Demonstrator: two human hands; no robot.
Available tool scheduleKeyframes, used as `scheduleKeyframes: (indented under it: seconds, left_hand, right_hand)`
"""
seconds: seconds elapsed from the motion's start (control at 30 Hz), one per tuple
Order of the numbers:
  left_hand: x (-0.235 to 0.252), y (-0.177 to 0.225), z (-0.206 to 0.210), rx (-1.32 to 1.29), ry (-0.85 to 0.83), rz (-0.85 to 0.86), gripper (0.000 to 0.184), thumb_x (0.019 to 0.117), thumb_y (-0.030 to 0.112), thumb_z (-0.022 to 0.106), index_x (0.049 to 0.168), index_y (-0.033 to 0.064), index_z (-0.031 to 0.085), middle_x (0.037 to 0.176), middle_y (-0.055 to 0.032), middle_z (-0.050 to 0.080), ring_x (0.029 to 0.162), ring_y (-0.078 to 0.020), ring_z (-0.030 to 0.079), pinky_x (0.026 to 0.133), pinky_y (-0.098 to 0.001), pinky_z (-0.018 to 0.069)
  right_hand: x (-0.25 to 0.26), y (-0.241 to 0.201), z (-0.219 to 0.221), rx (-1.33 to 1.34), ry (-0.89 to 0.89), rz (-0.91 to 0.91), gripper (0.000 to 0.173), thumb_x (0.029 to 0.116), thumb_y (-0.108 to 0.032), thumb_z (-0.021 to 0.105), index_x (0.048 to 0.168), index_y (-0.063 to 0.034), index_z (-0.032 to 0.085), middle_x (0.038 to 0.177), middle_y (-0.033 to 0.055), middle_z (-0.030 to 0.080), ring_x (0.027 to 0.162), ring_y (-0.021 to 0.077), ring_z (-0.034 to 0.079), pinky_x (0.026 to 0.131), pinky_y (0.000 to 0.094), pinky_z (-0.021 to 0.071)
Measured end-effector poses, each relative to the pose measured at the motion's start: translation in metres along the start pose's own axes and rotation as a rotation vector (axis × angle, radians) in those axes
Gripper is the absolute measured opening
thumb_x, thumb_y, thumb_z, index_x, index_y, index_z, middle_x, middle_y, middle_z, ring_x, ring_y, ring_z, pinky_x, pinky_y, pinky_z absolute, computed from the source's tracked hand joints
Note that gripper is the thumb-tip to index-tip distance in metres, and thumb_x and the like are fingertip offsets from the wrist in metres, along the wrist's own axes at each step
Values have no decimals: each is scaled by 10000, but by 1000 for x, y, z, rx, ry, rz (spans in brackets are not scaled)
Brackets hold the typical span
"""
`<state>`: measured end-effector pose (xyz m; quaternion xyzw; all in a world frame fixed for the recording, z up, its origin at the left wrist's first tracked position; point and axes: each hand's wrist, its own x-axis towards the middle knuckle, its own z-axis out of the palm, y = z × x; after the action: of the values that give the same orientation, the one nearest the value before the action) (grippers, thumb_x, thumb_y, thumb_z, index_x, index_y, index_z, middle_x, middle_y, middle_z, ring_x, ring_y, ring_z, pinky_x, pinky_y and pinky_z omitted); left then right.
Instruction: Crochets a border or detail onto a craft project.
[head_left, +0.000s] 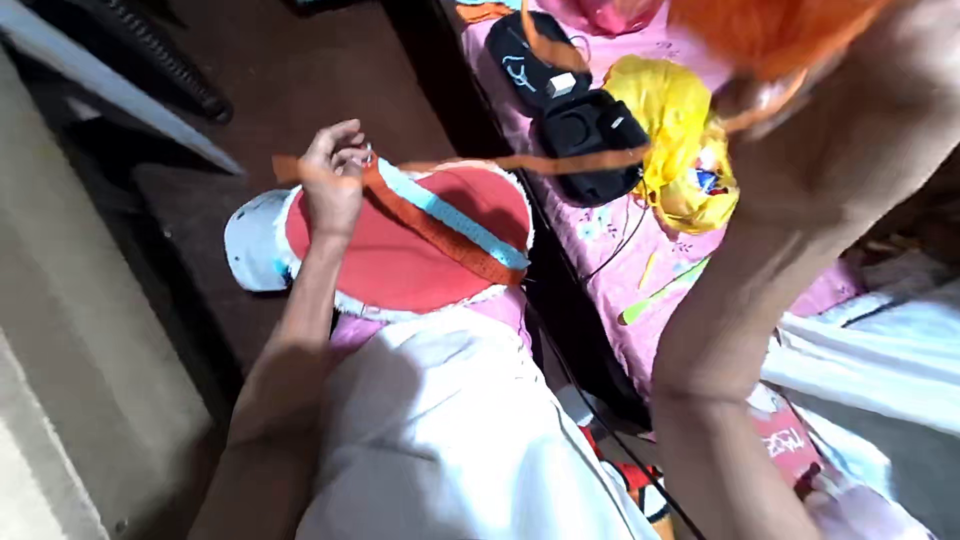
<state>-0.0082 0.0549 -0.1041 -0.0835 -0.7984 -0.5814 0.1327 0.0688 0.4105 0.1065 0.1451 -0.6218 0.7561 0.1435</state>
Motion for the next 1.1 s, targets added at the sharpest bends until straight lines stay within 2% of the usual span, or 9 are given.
scheduleKeyframes:
  seconds: [0.13, 0.23, 0.3, 0.37, 0.47, 0.6, 0.73, 0.93, 1.1]
  left_hand:
    - [-6, 10, -19, 310, -72, -11, 368, 950, -45, 476, 1258, -20, 675, 1280, -220, 648, 1202, -304, 626, 1030, -439, 493]
    - [-9, 6, -27, 431, -30, -152, 346, 969, 13, 498, 1266, -8, 673, 1330, -230, 618, 1246, -354, 592, 1055, -516, 458]
    - [-8, 9, -29, 515, 4, -275, 338, 1036, 187, 498, 1250, -4, 677, 1293, -243, 620, 1210, -380, 598, 1044, -547, 442]
    - [-5, 15, -29, 614, -48, -386, 557, 1069, 439, 444, 1130, -52, 700, 1234, -300, 622, 1218, -458, 565, 1035, -624, 397]
    - [-1, 20, -19, 641, -134, -445, 719, 986, 630, 500, 1041, -51, 723, 1239, -316, 599, 1251, -493, 512, 1029, -671, 364]
    - [3, 2, 8, 352, -123, -414, 409, 949, 368, 695, 1061, -25, 716, 1176, -226, 646, 1148, -356, 601, 1002, -571, 440]
    - [6, 11, 17, -345, -73, -391, 78, 981, 102, 624, 1002, 35, 659, 933, -9, 706, 850, -71, 676, 810, -277, 568]
    - [-10, 78, -1, -863, -207, -411, 156, 1070, 66, 453, 1119, 65, 601, 1041, -50, 734, 981, -153, 728, 890, -309, 602]
    - [-42, 128, -11, -900, -276, -394, 223, 1097, 110, 376, 1166, 75, 585, 1069, -58, 724, 1026, -158, 719, 928, -317, 591]
  right_hand:
    - [-89, 44, 17, 150, 77, 81, 233, 826, -266, 792, 1045, -255, 713, 948, -78, 741, 832, 56, 707, 729, 285, 615]
    - [-112, 96, 25, 240, 42, 215, 271, 846, -253, 791, 1107, -251, 718, 1022, -80, 732, 893, 40, 697, 774, 266, 607]
    - [-121, 133, 27, 252, 12, 310, 238, 887, -188, 747, 1120, -217, 712, 981, -42, 733, 779, 48, 691, 680, 249, 603]
    - [-133, 157, 29, 215, -32, 368, 212, 905, -138, 704, 1110, -193, 707, 959, -40, 717, 734, 24, 657, 644, 206, 569]
    - [-151, 174, 31, 185, -88, 407, 187, 889, -159, 730, 1071, -201, 717, 968, -61, 713, 794, 14, 668, 696, 216, 583]
    - [-172, 175, 34, 209, -252, 401, 176, 879, -303, 758, 1045, -243, 761, 1058, -100, 709, 995, 18, 647, 865, 240, 554]
    - [-183, 161, 33, 175, -393, 383, 176, 917, -352, 707, 1014, -216, 764, 1049, -84, 706, 1028, 37, 637, 901, 256, 538]
    - [-173, 133, 49, 135, -273, 231, 210, 954, -316, 594, 889, -182, 742, 1009, -30, 703, 1001, 109, 664, 892, 330, 560]
    - [-146, 117, 66, 224, -170, 57, 337, 984, -289, 453, 840, -158, 728, 882, -33, 678, 835, 64, 638, 742, 231, 527]
